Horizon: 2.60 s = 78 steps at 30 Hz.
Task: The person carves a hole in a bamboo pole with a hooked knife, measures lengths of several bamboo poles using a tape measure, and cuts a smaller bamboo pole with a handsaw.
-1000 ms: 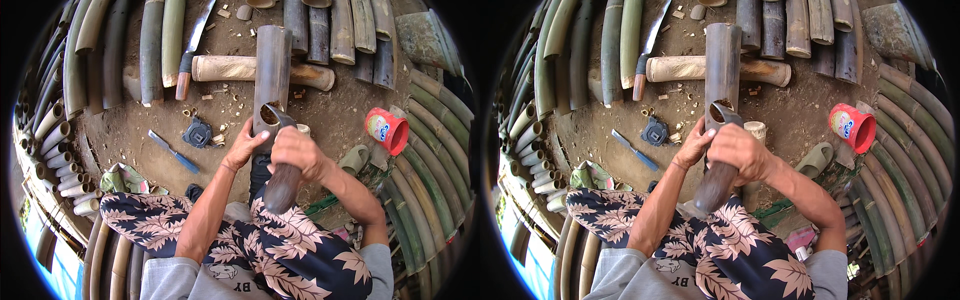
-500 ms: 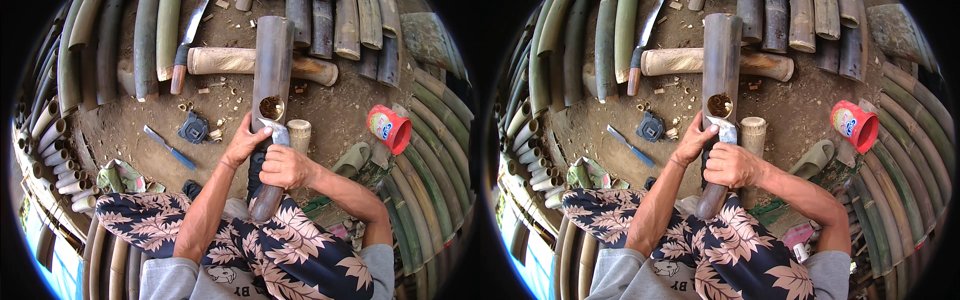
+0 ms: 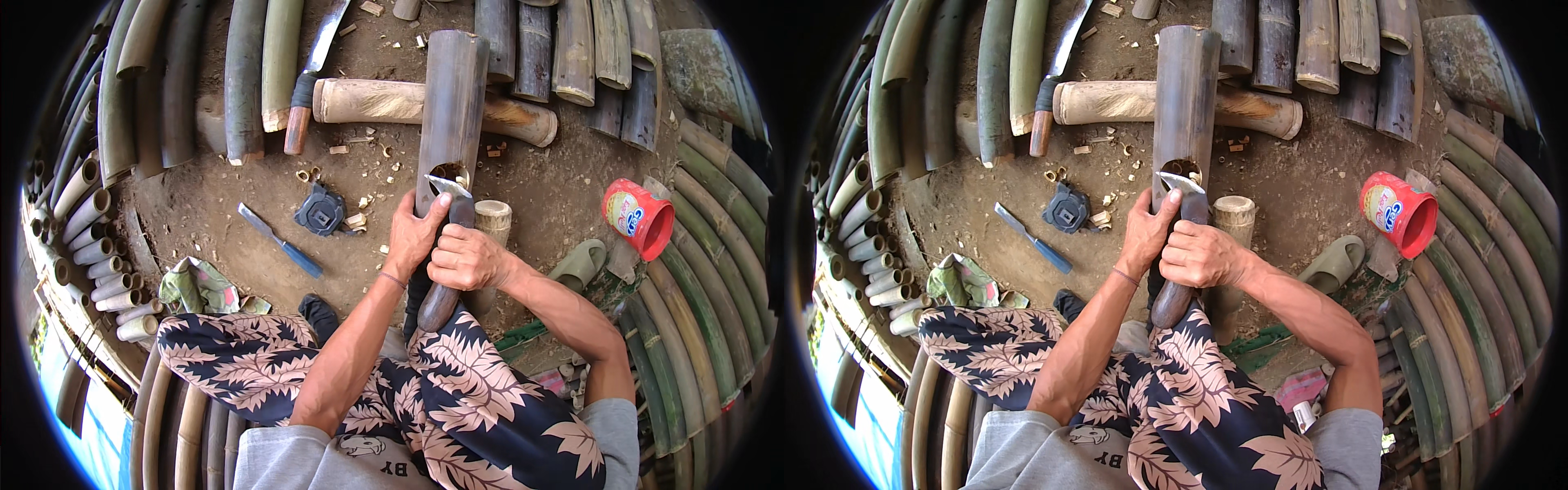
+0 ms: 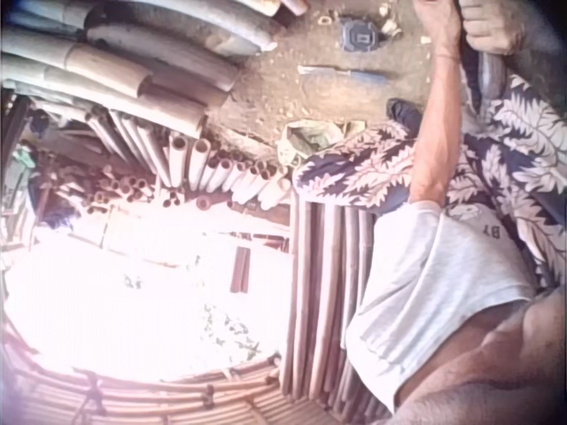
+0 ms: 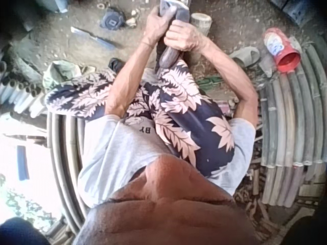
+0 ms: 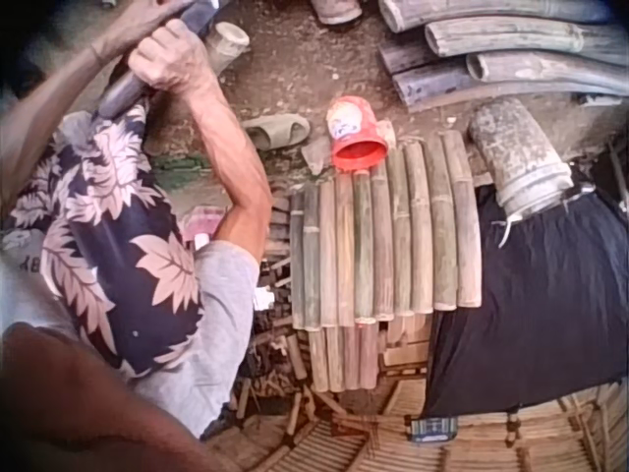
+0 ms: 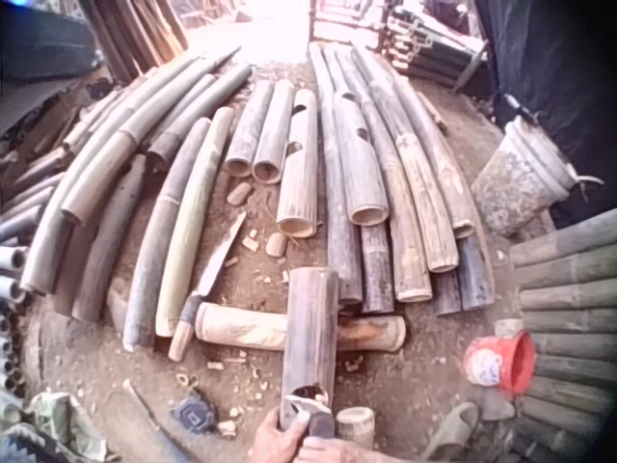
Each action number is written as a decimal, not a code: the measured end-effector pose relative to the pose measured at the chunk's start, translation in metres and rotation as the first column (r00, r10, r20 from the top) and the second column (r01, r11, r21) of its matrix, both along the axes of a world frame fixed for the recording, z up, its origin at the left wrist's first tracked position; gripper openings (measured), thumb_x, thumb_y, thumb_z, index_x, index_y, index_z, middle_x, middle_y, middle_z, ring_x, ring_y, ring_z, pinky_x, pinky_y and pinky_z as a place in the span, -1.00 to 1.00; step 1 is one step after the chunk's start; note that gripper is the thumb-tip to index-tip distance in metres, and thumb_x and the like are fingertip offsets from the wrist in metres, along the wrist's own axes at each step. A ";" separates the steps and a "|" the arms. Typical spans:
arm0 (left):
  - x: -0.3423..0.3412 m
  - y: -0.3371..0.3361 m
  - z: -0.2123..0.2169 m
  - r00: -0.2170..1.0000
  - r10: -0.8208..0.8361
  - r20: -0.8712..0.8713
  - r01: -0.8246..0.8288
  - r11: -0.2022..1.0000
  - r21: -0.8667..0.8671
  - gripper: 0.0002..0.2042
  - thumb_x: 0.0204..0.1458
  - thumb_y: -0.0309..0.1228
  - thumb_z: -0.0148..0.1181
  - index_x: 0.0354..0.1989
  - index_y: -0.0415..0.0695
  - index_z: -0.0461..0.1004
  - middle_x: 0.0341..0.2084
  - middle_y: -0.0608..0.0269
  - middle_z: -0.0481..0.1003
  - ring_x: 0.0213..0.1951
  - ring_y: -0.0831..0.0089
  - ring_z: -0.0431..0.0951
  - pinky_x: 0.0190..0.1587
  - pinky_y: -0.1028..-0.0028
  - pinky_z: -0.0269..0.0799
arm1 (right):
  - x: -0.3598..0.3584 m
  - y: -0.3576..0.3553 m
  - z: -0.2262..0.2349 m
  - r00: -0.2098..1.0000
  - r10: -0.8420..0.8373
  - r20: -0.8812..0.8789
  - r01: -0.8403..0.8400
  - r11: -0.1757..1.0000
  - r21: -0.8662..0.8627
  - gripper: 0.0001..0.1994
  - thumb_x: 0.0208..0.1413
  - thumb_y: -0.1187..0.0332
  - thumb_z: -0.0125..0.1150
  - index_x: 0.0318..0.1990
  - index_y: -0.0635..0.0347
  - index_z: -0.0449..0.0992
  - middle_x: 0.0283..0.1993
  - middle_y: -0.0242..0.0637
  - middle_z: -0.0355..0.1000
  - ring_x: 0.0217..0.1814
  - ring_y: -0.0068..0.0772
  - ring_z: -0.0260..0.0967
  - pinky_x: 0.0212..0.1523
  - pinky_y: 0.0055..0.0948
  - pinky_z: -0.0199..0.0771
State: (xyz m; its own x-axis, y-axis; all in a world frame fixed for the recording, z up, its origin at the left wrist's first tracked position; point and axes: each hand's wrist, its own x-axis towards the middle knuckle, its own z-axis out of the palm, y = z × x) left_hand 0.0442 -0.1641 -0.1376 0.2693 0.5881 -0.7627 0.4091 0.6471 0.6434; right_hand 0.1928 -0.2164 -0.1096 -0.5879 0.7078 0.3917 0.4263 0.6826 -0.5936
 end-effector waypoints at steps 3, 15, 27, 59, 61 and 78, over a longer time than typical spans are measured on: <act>-0.002 -0.007 -0.007 0.987 0.124 0.102 -0.127 0.992 0.025 -0.12 -0.03 0.20 0.31 0.22 -0.37 0.30 -0.03 -0.12 0.51 0.02 0.20 0.53 0.08 0.29 0.42 | 0.004 0.012 0.020 0.971 -0.143 -0.189 0.120 0.985 -0.127 -0.91 -0.14 0.42 0.25 -0.46 0.10 0.45 -0.45 -0.41 0.32 -0.41 -0.40 0.31 -0.26 -0.39 0.35; 0.001 -0.009 0.004 0.981 0.053 0.188 -0.070 0.994 0.087 0.06 -0.22 0.03 0.54 0.32 -0.39 0.07 0.13 -0.14 0.38 0.18 0.16 0.39 0.26 0.28 0.28 | 0.082 0.057 0.043 0.186 -0.755 -0.629 -0.075 0.627 -0.775 -0.76 0.23 0.20 0.12 -0.16 0.18 0.37 -0.54 -0.33 0.34 -0.55 -0.43 0.37 -0.23 -0.06 0.65; -0.001 -0.007 -0.003 0.979 0.045 0.196 -0.056 0.997 0.051 0.00 -0.19 0.01 0.54 0.29 -0.38 0.11 0.10 -0.11 0.41 0.12 0.20 0.45 0.21 0.30 0.34 | 0.080 0.049 0.028 0.238 -0.781 -0.578 -0.051 0.584 -0.810 -0.78 0.20 0.16 0.12 -0.31 0.08 0.33 -0.64 -0.48 0.14 -0.63 -0.58 0.07 -0.50 -0.40 0.27; 0.008 0.006 -0.003 0.981 0.036 0.193 -0.047 0.997 0.056 -0.11 -0.23 -0.05 0.58 0.14 -0.43 0.25 -0.08 -0.02 0.51 -0.05 0.31 0.53 0.05 0.38 0.47 | -0.007 -0.007 0.039 0.992 -0.122 -0.018 0.116 0.969 -0.218 -0.85 -0.27 0.29 0.17 -0.53 0.09 0.36 -0.56 -0.43 0.16 -0.51 -0.38 0.23 -0.48 -0.39 0.22; 0.008 0.005 -0.004 0.977 0.051 0.208 -0.060 0.998 0.036 -0.11 -0.22 -0.05 0.58 0.14 -0.43 0.25 -0.09 -0.01 0.52 -0.07 0.31 0.54 0.03 0.36 0.48 | -0.005 -0.009 0.038 0.993 -0.122 -0.011 0.117 0.974 -0.195 -0.86 -0.25 0.29 0.16 -0.54 0.08 0.35 -0.57 -0.43 0.16 -0.52 -0.40 0.23 -0.48 -0.40 0.21; -0.013 0.026 0.027 0.988 0.048 -0.146 0.016 0.913 0.407 -0.20 -0.08 0.05 0.41 0.16 -0.37 0.30 0.03 -0.27 0.38 0.11 -0.05 0.39 0.20 0.13 0.28 | 0.039 0.001 0.082 0.951 -0.307 0.038 0.301 0.947 0.115 -0.81 -0.25 0.38 0.28 -0.40 0.13 0.45 -0.49 -0.40 0.27 -0.46 -0.36 0.30 -0.37 -0.37 0.34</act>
